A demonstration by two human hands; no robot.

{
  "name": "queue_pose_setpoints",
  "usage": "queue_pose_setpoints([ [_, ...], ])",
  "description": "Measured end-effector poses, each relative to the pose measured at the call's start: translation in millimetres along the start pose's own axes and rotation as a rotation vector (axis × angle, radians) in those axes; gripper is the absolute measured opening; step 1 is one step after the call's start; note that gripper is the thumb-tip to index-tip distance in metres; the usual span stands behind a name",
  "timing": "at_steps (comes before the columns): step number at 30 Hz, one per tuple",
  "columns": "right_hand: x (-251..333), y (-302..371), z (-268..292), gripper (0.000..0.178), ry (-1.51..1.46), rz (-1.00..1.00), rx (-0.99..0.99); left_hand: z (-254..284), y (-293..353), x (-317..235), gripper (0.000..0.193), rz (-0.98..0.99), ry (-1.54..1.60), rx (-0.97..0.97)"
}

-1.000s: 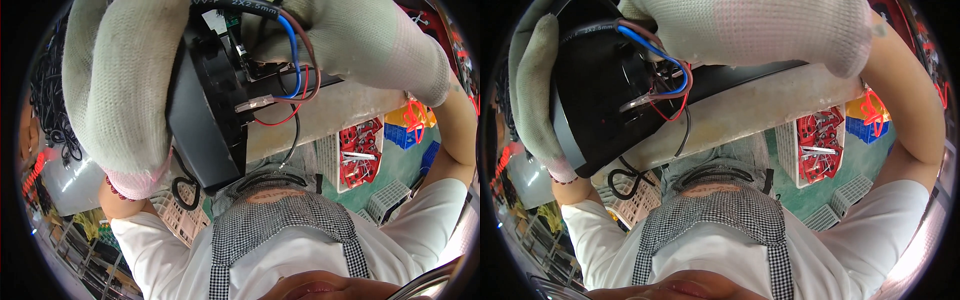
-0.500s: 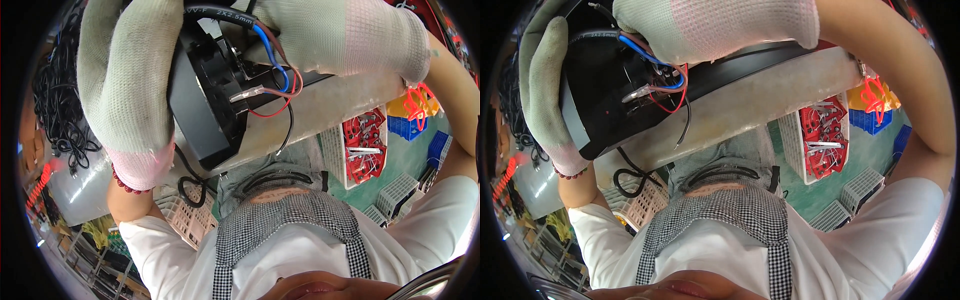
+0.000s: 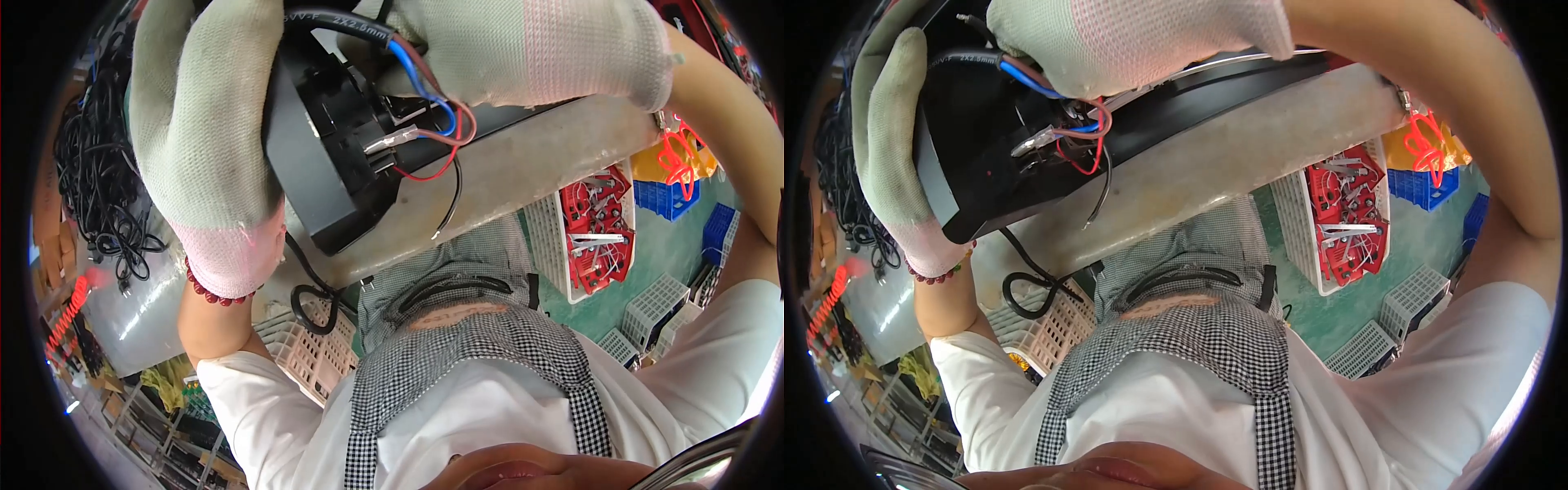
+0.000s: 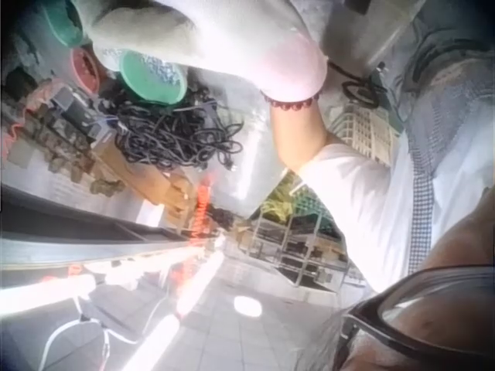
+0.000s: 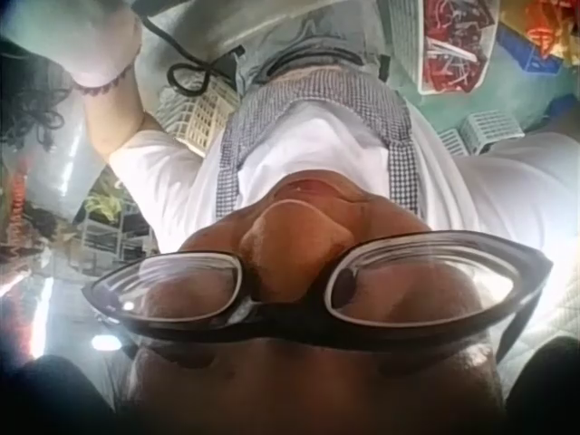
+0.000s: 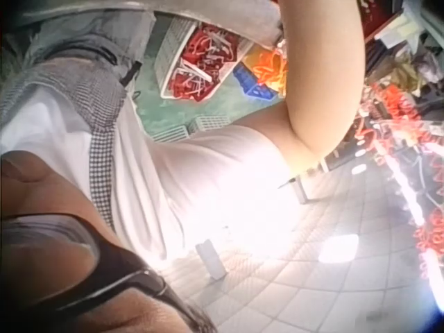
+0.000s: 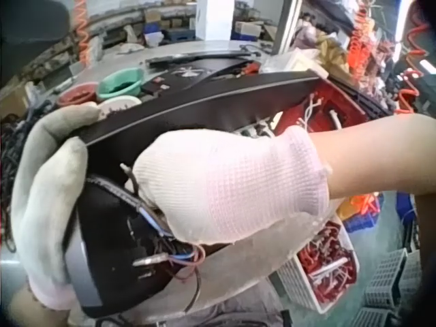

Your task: The person assembles electronic components by hand, connecting internal wiring to circuit boards within an electronic housing, then applying product labels to the assembled unit.

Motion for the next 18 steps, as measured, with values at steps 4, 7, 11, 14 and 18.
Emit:
queue_pose_setpoints([
  [4,7,29,4,0.04,0.107,1.196,-0.387,0,3,-2,0.051,-0.061,-0.079,0.009],
  [7,11,21,-2,0.039,0.326,1.111,-0.154,15,10,16,0.046,-0.094,0.293,-0.11],
  [11,2,40,-4,0.039,0.302,1.26,-0.369,17,8,-2,0.046,-0.165,0.276,-0.345],
  [14,14,40,-3,0.041,0.491,1.109,-0.292,1,4,-1,0.048,-0.043,0.042,-0.038],
  [18,3,42,7,0.036,0.213,1.133,-0.299,9,5,-3,0.047,-0.121,0.055,-0.156],
])
Point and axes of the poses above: each hand's wrist, its own y-axis away from the middle knuckle, its own z-axis out of the back of the hand, x = y × z, the point moved 8 cm from there along -y, towards the middle knuckle, and after that the axes turned 13 degrees about -x, right-handed, at the moved point
